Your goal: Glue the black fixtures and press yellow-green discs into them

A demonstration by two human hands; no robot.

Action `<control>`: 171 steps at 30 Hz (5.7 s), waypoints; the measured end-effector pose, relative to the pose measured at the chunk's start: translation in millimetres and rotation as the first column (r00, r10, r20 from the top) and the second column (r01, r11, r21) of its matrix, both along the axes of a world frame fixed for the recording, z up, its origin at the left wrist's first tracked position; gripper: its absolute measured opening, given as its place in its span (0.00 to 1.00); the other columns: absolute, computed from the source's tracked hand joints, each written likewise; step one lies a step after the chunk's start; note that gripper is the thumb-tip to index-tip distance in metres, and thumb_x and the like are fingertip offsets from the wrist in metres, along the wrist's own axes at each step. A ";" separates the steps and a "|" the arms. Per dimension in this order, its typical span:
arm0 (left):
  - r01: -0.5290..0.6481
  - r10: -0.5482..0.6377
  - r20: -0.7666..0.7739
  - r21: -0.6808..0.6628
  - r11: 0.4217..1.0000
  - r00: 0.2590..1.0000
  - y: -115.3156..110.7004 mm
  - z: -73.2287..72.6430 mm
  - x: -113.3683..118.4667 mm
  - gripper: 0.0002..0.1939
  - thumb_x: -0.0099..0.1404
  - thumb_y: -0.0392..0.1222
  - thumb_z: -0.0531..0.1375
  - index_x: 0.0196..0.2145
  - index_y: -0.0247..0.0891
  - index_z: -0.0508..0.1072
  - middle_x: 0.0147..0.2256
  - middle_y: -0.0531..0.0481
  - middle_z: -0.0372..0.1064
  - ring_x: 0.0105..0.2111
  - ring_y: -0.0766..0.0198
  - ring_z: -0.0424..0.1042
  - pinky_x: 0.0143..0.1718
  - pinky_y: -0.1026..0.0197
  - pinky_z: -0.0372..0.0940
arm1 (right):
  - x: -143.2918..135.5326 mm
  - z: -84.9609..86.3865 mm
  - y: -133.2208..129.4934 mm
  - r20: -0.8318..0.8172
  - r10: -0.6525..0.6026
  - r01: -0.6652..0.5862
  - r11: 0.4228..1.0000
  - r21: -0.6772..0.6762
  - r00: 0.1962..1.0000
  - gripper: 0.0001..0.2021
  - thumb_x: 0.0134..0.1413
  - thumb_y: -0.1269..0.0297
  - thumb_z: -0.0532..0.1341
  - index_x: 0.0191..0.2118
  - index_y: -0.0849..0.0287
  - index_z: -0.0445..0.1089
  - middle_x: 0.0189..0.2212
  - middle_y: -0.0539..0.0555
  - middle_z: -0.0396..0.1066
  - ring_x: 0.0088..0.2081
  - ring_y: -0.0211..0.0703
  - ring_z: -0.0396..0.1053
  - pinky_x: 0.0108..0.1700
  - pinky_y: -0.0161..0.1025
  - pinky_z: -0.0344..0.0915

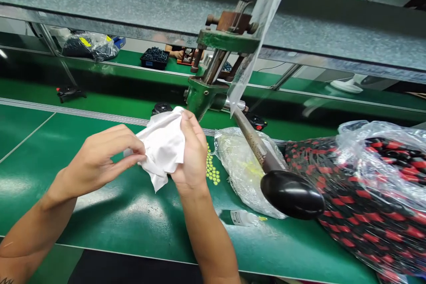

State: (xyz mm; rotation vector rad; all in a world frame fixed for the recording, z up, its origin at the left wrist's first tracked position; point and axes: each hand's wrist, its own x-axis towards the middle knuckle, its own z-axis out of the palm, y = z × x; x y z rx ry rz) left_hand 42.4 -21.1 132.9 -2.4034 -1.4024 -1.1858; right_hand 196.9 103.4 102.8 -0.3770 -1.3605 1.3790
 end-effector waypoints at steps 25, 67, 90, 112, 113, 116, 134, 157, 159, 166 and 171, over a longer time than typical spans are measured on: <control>-0.050 0.056 0.444 -0.025 0.998 0.894 -2.1 5.6 -0.7 0.03 0.71 0.37 0.66 0.38 0.38 0.74 0.34 0.53 0.72 0.34 0.67 0.70 0.37 0.63 0.65 | 5.9 22.7 -27.8 0.129 -0.335 0.189 0.765 0.616 0.933 0.06 0.69 0.60 0.63 0.43 0.55 0.75 0.40 0.55 0.70 0.44 0.49 0.70 0.45 0.46 0.69; 0.490 0.174 0.964 -0.252 0.835 0.200 10.7 11.0 -3.3 0.21 0.63 0.55 0.71 0.33 0.40 0.66 0.25 0.55 0.60 0.22 0.69 0.60 0.22 0.66 0.59 | 10.0 32.3 -28.7 0.339 0.287 -0.321 0.946 0.047 0.896 0.12 0.53 0.61 0.69 0.26 0.59 0.69 0.22 0.47 0.63 0.24 0.34 0.57 0.25 0.32 0.53; 0.424 0.040 0.889 -0.256 0.869 0.456 14.5 2.9 -12.3 0.22 0.65 0.54 0.70 0.23 0.36 0.72 0.27 0.52 0.62 0.25 0.67 0.61 0.24 0.63 0.59 | 12.7 31.5 -27.3 0.359 0.331 -0.362 0.932 0.020 0.873 0.15 0.52 0.59 0.70 0.24 0.58 0.67 0.20 0.46 0.62 0.23 0.34 0.56 0.25 0.33 0.52; 0.357 0.070 0.864 -0.278 0.892 0.498 13.4 2.7 -15.4 0.24 0.65 0.54 0.70 0.22 0.37 0.69 0.23 0.53 0.61 0.25 0.67 0.59 0.25 0.64 0.55 | 9.6 29.0 -26.3 0.245 0.348 -0.359 0.933 -0.001 0.905 0.17 0.59 0.53 0.71 0.28 0.58 0.71 0.22 0.47 0.66 0.23 0.34 0.60 0.25 0.32 0.57; 0.350 0.069 0.863 -0.274 0.896 0.500 13.5 2.5 -15.8 0.24 0.65 0.54 0.70 0.22 0.37 0.69 0.23 0.53 0.61 0.25 0.67 0.59 0.25 0.64 0.55 | 9.4 29.2 -26.2 0.244 0.347 -0.357 0.934 -0.002 0.906 0.17 0.59 0.53 0.71 0.28 0.58 0.71 0.22 0.47 0.65 0.23 0.34 0.60 0.25 0.32 0.57; 0.321 0.076 0.857 -0.271 0.907 0.509 14.1 1.7 -16.5 0.23 0.67 0.56 0.69 0.24 0.37 0.70 0.25 0.52 0.63 0.25 0.67 0.60 0.26 0.63 0.56 | 10.0 29.5 -25.6 0.253 0.326 -0.334 0.943 -0.013 0.911 0.19 0.57 0.51 0.72 0.27 0.59 0.70 0.21 0.47 0.65 0.23 0.35 0.60 0.24 0.32 0.57; 0.327 0.024 0.836 -0.240 0.914 0.547 13.7 1.1 -1.3 0.23 0.72 0.52 0.65 0.24 0.37 0.68 0.22 0.56 0.59 0.21 0.71 0.56 0.23 0.66 0.55 | 9.4 27.4 -28.9 0.406 0.323 -0.380 0.923 0.066 0.855 0.09 0.55 0.64 0.69 0.27 0.60 0.71 0.23 0.48 0.67 0.25 0.35 0.61 0.27 0.33 0.57; 0.645 0.154 0.964 -0.259 0.719 0.215 17.8 0.5 -1.0 0.20 0.60 0.51 0.75 0.26 0.34 0.73 0.21 0.55 0.62 0.20 0.71 0.58 0.22 0.68 0.55 | 15.2 27.8 -29.3 0.412 0.348 -0.409 0.910 0.066 0.842 0.13 0.61 0.60 0.68 0.28 0.59 0.72 0.25 0.49 0.68 0.27 0.37 0.63 0.29 0.34 0.60; 0.661 0.162 0.968 -0.249 0.708 0.191 18.2 0.7 -0.1 0.20 0.60 0.51 0.75 0.26 0.34 0.73 0.21 0.55 0.61 0.20 0.71 0.58 0.23 0.68 0.55 | 15.4 28.0 -28.6 0.404 0.350 -0.410 0.909 0.070 0.845 0.12 0.61 0.60 0.69 0.28 0.59 0.72 0.25 0.49 0.69 0.27 0.36 0.63 0.30 0.34 0.60; 0.608 0.120 0.955 -0.268 0.748 0.273 17.2 0.5 -4.1 0.21 0.64 0.54 0.72 0.29 0.35 0.71 0.23 0.56 0.60 0.21 0.71 0.55 0.22 0.68 0.53 | 13.7 32.3 -26.6 0.362 0.379 -0.415 0.909 0.026 0.852 0.17 0.61 0.51 0.71 0.29 0.60 0.74 0.26 0.50 0.70 0.27 0.36 0.64 0.29 0.33 0.61; 0.521 0.128 0.952 -0.261 0.813 0.277 17.1 0.0 -9.7 0.23 0.64 0.56 0.71 0.29 0.36 0.68 0.24 0.56 0.59 0.23 0.70 0.57 0.24 0.68 0.55 | 12.9 31.5 -27.3 0.359 0.310 -0.352 0.934 0.057 0.880 0.19 0.62 0.47 0.69 0.32 0.60 0.75 0.26 0.50 0.71 0.27 0.37 0.65 0.28 0.33 0.61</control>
